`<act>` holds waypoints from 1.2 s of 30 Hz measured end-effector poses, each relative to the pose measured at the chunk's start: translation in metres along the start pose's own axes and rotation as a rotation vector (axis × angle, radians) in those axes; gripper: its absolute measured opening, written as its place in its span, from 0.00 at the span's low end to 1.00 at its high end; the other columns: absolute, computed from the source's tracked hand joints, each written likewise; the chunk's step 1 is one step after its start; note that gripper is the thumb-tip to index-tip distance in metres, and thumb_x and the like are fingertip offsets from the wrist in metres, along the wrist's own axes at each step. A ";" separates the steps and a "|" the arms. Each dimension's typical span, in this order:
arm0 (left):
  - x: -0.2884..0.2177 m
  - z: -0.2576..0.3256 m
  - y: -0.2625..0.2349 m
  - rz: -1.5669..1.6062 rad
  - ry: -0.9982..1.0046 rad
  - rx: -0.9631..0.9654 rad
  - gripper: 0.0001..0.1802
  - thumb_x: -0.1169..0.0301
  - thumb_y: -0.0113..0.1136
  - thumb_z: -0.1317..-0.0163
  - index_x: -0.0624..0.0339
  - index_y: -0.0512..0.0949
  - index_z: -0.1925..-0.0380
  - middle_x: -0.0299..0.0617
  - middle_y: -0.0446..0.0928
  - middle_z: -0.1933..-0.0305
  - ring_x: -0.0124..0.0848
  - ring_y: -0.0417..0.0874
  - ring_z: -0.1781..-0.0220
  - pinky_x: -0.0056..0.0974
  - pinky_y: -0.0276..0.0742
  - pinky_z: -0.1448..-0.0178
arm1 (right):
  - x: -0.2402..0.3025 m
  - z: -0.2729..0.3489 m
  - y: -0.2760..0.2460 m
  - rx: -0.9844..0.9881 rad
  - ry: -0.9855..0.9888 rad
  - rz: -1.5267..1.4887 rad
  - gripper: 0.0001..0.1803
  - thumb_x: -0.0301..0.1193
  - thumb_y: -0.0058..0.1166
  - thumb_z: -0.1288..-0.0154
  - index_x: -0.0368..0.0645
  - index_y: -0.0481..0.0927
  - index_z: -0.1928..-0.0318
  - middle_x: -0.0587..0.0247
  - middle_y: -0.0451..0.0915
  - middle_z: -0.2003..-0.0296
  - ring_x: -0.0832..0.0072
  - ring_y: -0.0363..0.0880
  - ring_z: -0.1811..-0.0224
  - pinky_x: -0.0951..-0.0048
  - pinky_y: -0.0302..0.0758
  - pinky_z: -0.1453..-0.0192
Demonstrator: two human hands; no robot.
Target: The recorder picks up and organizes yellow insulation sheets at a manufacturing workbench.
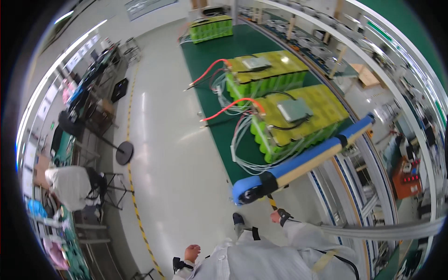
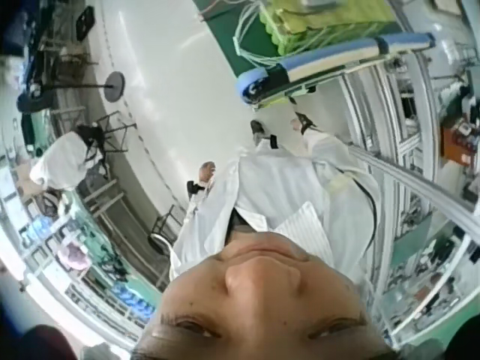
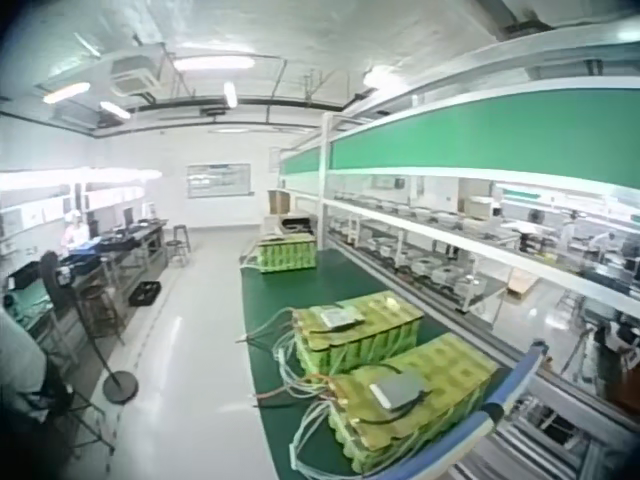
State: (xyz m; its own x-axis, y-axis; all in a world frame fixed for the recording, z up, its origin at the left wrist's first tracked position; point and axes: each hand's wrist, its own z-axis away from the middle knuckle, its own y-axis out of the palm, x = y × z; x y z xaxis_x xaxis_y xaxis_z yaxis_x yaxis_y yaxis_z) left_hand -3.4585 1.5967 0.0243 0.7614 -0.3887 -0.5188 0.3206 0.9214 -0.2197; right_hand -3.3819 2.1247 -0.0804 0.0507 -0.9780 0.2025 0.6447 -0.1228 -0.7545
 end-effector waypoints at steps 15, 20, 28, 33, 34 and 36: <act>0.332 0.221 0.116 0.676 -0.196 -0.914 0.13 0.64 0.61 0.48 0.61 0.82 0.66 0.41 0.81 0.74 0.30 0.82 0.74 0.37 0.78 0.67 | 0.153 -0.089 -0.052 0.318 -0.824 0.486 0.07 0.35 0.61 0.55 0.50 0.82 0.73 0.58 0.82 0.70 0.58 0.82 0.62 0.53 0.76 0.60; 0.507 0.315 0.297 0.259 -0.391 -0.813 0.11 0.63 0.54 0.44 0.52 0.83 0.65 0.43 0.83 0.68 0.39 0.84 0.65 0.46 0.79 0.62 | 0.225 -0.071 0.016 0.202 -1.042 1.046 0.10 0.37 0.62 0.55 0.57 0.85 0.68 0.60 0.83 0.70 0.61 0.82 0.64 0.55 0.76 0.63; 0.603 0.442 0.489 0.058 -0.564 -0.559 0.16 0.54 0.61 0.49 0.52 0.82 0.67 0.49 0.82 0.69 0.48 0.83 0.63 0.51 0.79 0.58 | 0.378 0.026 0.107 0.486 -1.340 1.130 0.14 0.41 0.54 0.45 0.54 0.83 0.58 0.58 0.83 0.64 0.56 0.82 0.59 0.56 0.78 0.52; 0.631 0.460 0.495 0.488 -0.670 -0.716 0.16 0.56 0.60 0.46 0.54 0.81 0.64 0.48 0.81 0.66 0.46 0.83 0.62 0.49 0.79 0.57 | 0.515 0.063 0.149 0.317 -1.287 1.196 0.17 0.41 0.55 0.49 0.53 0.82 0.58 0.55 0.82 0.62 0.55 0.82 0.58 0.57 0.79 0.53; 0.641 0.457 0.484 0.569 -0.664 -0.756 0.16 0.56 0.60 0.45 0.54 0.81 0.64 0.48 0.81 0.65 0.46 0.82 0.62 0.49 0.79 0.57 | 0.535 0.058 0.162 0.300 -1.253 1.166 0.17 0.41 0.55 0.49 0.53 0.82 0.58 0.54 0.82 0.62 0.56 0.81 0.58 0.58 0.79 0.54; 0.667 0.453 0.445 0.692 -0.622 -0.834 0.16 0.56 0.59 0.44 0.55 0.80 0.63 0.48 0.81 0.64 0.45 0.82 0.61 0.48 0.78 0.56 | 0.559 0.045 0.190 0.256 -1.120 1.123 0.17 0.42 0.55 0.48 0.50 0.83 0.59 0.52 0.82 0.63 0.55 0.81 0.58 0.58 0.79 0.55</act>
State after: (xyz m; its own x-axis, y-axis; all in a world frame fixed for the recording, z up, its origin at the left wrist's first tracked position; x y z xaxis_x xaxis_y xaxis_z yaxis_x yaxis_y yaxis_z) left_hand -2.5523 1.7482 -0.0451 0.8375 0.4525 -0.3064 -0.5347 0.5626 -0.6306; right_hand -3.1967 1.5627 -0.0821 0.9951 0.0749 0.0647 -0.0034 0.6798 -0.7334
